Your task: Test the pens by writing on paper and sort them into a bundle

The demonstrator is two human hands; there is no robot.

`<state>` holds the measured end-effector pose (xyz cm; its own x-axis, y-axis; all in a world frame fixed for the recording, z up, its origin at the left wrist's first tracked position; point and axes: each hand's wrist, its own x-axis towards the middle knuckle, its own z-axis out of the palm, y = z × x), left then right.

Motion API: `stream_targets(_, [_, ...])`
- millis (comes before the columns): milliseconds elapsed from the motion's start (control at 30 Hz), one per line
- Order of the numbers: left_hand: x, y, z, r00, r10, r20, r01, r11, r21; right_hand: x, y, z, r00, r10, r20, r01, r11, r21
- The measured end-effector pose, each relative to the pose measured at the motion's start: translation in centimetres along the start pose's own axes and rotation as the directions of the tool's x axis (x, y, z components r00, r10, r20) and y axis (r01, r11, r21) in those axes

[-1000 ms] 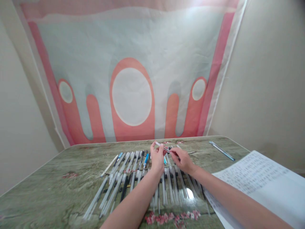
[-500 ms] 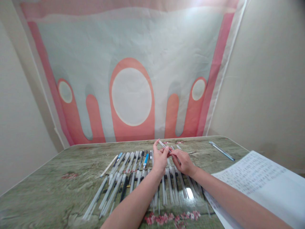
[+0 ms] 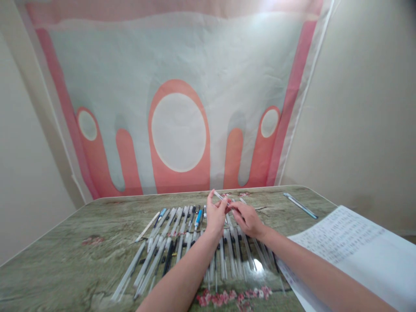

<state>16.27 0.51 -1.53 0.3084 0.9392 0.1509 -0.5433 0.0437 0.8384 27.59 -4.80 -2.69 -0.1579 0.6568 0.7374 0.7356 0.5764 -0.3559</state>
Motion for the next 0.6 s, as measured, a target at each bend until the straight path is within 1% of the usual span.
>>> stream_targets(100, [0.3,-0.1,-0.3,0.998,0.021,-0.057,-0.021,1.0,-0.001,0.8,-0.3,-0.4,0.995,0.041,0.093,-0.041,0.999,0.008])
stream_targets(200, [0.4,-0.2,-0.4,0.998,0.028,-0.063,-0.027,1.0,0.014,1.5,0.0,-1.0,0.972,0.149,0.182,-0.148,0.989,-0.018])
stream_targets(300, [0.3,-0.5,-0.3,0.999,0.026,-0.04,-0.025,0.999,0.031,1.9,1.2,-2.3,0.938,0.295,0.183,-0.283,0.955,-0.089])
stream_targets(367, [0.3,-0.9,-0.2,0.999,0.014,-0.053,-0.012,0.999,0.038,2.1,2.7,-3.9,0.902,0.387,0.19,-0.36,0.919,-0.162])
stream_targets(400, [0.4,-1.1,-0.2,0.998,0.001,-0.068,0.002,0.999,0.044,2.0,3.7,-4.8,0.877,0.441,0.192,-0.4,0.89,-0.216])
stream_targets(433, [0.4,-1.2,-0.3,0.996,-0.018,-0.087,0.023,0.998,0.051,1.9,4.9,-5.9,0.835,0.514,0.196,-0.446,0.842,-0.304])
stream_targets(467, [0.5,-1.4,-0.3,0.994,-0.038,-0.105,0.044,0.997,0.058,1.6,6.1,-7.0,0.766,0.614,0.192,-0.498,0.754,-0.428])
stream_targets(500, [0.6,-1.5,-0.3,0.992,-0.055,-0.116,0.063,0.996,0.063,1.2,7.4,-8.0,0.671,0.722,0.165,-0.535,0.627,-0.566])
stream_targets(533, [0.6,-1.6,-0.3,0.99,-0.068,-0.121,0.077,0.995,0.067,0.7,8.7,-9.1,0.629,0.766,0.135,-0.551,0.561,-0.618])
stream_targets(600, [0.7,-1.7,-0.3,0.99,-0.077,-0.119,0.087,0.993,0.079,-0.6,11.0,-11.0,0.564,0.822,0.076,-0.575,0.457,-0.678])
